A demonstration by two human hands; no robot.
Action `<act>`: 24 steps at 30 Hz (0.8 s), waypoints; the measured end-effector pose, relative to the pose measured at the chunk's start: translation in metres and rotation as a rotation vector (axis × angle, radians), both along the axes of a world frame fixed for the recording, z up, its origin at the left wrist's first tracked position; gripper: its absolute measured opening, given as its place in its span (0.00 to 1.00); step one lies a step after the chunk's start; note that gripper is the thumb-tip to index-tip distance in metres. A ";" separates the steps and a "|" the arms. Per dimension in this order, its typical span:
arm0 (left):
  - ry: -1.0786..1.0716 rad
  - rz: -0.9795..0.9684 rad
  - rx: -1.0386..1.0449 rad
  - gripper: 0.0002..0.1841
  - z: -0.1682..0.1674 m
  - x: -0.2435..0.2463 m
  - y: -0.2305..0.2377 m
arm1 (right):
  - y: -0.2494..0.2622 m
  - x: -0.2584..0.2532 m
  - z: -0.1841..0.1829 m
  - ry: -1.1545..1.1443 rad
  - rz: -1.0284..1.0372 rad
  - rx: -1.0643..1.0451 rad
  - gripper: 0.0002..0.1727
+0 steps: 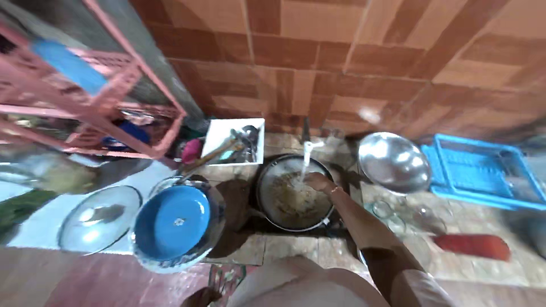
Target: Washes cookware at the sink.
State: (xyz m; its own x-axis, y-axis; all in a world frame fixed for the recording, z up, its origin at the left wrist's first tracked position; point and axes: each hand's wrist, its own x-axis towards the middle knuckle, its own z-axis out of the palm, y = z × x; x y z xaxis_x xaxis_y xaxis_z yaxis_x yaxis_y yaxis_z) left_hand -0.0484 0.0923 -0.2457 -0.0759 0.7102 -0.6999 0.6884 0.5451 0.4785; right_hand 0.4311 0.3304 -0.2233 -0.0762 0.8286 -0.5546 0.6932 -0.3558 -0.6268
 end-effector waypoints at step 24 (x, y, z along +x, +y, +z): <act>-0.800 0.385 -0.464 0.27 -0.021 0.265 0.080 | -0.172 -0.007 -0.029 0.264 -0.082 -0.245 0.34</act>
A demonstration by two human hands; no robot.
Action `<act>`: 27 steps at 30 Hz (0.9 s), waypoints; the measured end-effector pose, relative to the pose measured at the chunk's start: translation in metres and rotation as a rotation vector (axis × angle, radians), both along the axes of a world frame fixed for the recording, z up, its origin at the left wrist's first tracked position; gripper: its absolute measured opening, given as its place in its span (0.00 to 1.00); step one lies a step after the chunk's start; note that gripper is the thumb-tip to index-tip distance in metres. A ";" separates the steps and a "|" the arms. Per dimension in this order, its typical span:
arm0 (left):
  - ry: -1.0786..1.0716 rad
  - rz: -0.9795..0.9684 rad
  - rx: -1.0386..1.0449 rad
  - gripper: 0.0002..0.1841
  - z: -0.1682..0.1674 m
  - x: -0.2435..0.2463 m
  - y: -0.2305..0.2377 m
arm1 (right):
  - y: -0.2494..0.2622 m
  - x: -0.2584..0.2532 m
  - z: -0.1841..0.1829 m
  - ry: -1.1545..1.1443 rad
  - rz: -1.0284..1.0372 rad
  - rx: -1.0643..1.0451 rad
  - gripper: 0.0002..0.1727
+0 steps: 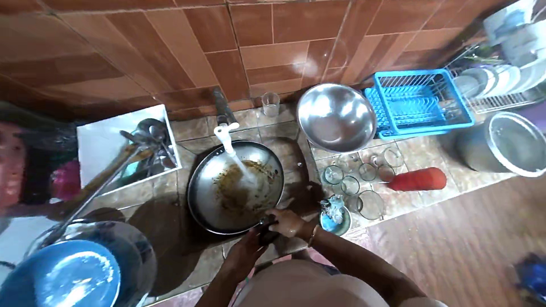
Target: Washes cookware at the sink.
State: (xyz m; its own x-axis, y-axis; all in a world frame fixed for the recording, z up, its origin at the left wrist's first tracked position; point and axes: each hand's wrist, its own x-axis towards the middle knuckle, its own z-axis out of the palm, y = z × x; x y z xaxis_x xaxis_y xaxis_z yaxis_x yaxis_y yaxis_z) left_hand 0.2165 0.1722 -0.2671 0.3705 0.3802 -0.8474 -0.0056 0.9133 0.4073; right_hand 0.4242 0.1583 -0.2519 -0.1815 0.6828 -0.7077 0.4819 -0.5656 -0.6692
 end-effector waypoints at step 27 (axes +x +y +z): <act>0.372 -0.549 0.069 0.18 0.015 -0.054 0.067 | -0.111 0.118 0.028 -0.816 -0.031 0.197 0.23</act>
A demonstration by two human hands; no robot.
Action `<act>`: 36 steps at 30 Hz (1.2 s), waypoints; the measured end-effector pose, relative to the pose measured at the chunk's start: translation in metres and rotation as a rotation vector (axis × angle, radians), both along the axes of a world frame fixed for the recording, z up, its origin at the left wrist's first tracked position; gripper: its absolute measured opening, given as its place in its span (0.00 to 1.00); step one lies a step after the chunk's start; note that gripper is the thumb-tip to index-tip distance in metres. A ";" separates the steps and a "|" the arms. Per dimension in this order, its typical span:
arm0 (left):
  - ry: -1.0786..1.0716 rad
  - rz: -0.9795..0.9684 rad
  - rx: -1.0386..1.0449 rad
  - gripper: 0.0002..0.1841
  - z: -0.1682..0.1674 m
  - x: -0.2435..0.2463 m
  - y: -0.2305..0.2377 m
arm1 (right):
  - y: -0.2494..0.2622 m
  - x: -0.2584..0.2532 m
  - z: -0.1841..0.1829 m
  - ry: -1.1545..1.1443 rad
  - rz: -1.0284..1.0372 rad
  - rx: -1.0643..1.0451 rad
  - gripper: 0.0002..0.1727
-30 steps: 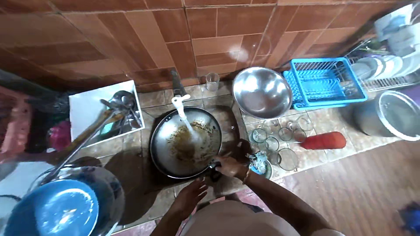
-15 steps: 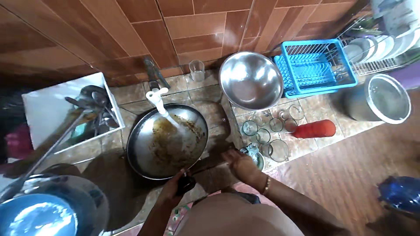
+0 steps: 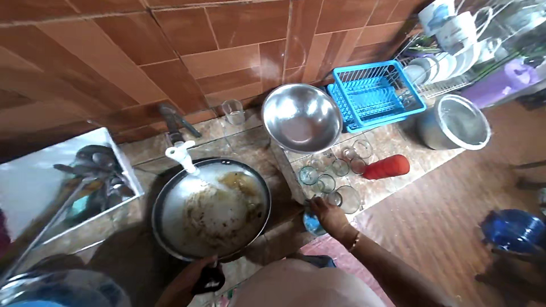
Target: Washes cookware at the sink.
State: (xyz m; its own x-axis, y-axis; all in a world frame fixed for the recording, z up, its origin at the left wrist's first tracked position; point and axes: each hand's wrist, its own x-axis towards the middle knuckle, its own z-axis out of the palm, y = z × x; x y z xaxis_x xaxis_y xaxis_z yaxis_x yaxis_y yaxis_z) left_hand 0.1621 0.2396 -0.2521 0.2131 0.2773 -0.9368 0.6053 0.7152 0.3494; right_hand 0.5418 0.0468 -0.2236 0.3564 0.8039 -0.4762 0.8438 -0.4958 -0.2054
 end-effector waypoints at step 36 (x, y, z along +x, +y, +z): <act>-0.030 0.114 0.183 0.46 -0.004 -0.021 0.038 | 0.312 -0.199 -0.181 0.263 0.032 0.344 0.45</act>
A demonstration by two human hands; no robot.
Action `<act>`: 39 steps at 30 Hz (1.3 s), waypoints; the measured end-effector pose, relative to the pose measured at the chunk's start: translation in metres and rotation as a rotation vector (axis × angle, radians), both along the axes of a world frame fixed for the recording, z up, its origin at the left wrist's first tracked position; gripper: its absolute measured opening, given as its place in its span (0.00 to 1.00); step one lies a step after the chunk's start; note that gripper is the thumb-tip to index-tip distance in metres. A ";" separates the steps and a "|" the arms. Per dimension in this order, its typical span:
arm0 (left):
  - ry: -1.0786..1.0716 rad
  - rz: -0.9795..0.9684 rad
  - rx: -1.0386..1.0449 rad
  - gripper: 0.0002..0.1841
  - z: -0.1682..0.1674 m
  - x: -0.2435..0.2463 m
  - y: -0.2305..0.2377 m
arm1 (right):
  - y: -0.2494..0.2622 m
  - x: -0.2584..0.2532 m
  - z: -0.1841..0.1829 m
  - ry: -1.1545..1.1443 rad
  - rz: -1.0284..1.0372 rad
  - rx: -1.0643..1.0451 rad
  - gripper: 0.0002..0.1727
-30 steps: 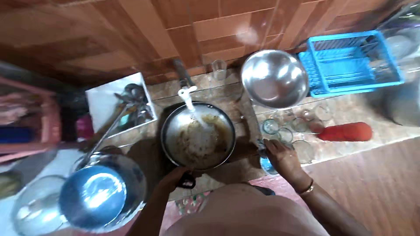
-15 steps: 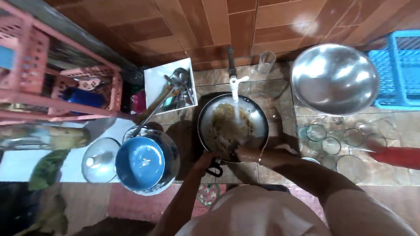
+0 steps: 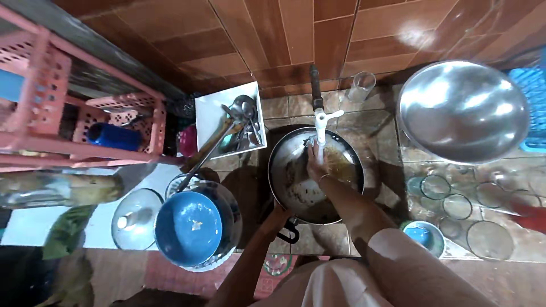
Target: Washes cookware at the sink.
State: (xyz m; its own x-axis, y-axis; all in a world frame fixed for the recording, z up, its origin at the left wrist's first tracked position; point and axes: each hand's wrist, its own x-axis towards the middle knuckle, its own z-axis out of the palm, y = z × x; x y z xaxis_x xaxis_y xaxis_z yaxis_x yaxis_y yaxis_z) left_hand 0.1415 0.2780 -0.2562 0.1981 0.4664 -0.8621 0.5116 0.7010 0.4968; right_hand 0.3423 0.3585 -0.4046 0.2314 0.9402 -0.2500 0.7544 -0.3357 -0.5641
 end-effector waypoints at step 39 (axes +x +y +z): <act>0.097 -0.011 0.148 0.52 0.003 0.013 -0.008 | -0.134 0.088 0.066 0.007 0.670 -0.536 0.36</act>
State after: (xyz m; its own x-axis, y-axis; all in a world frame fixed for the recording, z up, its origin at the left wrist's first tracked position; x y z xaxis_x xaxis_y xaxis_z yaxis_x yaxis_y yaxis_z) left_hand 0.1541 0.2699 -0.2536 0.1231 0.5880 -0.7994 0.5699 0.6176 0.5421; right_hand 0.4302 0.2241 -0.3384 -0.3340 0.6322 -0.6991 0.8857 -0.0431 -0.4622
